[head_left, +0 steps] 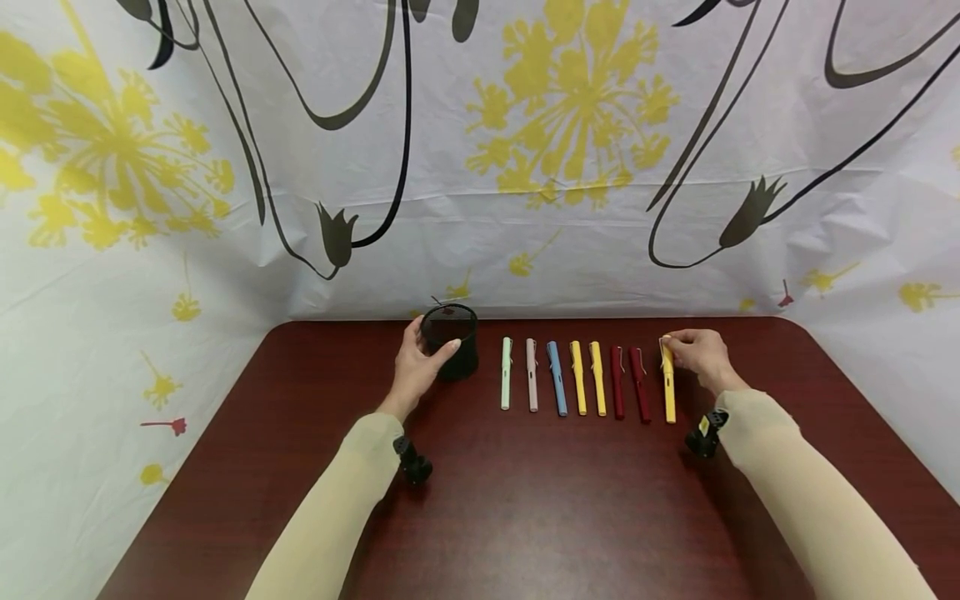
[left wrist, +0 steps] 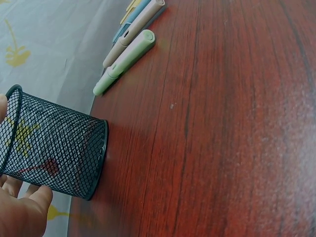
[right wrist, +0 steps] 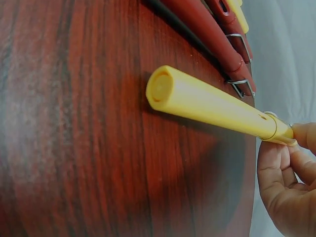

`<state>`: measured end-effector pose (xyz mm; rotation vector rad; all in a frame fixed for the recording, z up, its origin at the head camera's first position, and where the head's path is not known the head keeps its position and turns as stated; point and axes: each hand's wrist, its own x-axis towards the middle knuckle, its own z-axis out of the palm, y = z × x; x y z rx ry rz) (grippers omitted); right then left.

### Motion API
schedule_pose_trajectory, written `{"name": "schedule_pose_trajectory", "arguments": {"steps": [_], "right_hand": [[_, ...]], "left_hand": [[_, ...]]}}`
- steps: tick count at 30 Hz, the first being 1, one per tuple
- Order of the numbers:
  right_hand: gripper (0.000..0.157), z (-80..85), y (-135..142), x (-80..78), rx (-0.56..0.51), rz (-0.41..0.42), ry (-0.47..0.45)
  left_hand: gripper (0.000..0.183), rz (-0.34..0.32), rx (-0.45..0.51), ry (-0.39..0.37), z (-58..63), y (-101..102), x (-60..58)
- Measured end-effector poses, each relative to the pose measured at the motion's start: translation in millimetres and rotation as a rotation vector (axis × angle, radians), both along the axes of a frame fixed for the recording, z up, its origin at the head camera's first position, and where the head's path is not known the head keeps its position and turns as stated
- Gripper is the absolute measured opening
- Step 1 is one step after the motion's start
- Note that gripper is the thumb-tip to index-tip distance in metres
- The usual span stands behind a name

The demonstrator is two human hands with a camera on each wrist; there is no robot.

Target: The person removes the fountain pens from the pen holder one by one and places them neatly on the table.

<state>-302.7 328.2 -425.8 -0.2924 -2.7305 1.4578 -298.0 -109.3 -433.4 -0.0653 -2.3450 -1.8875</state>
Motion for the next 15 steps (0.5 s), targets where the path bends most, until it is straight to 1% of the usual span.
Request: {"name": "schedule_pose_trajectory", "arguments": {"steps": [7,15], "right_hand": [[0.041,-2.9,-1.3,-0.8,-0.023,-0.005,0.022],[0.037,-6.0,-2.9,-3.6,-0.015,-0.018,0.025]], "left_hand": [[0.077,-0.004,-0.004,-0.002,0.0,-0.3,-0.4],[0.078,-0.004,0.002,-0.006,-1.1,-0.7,-1.4]]}}
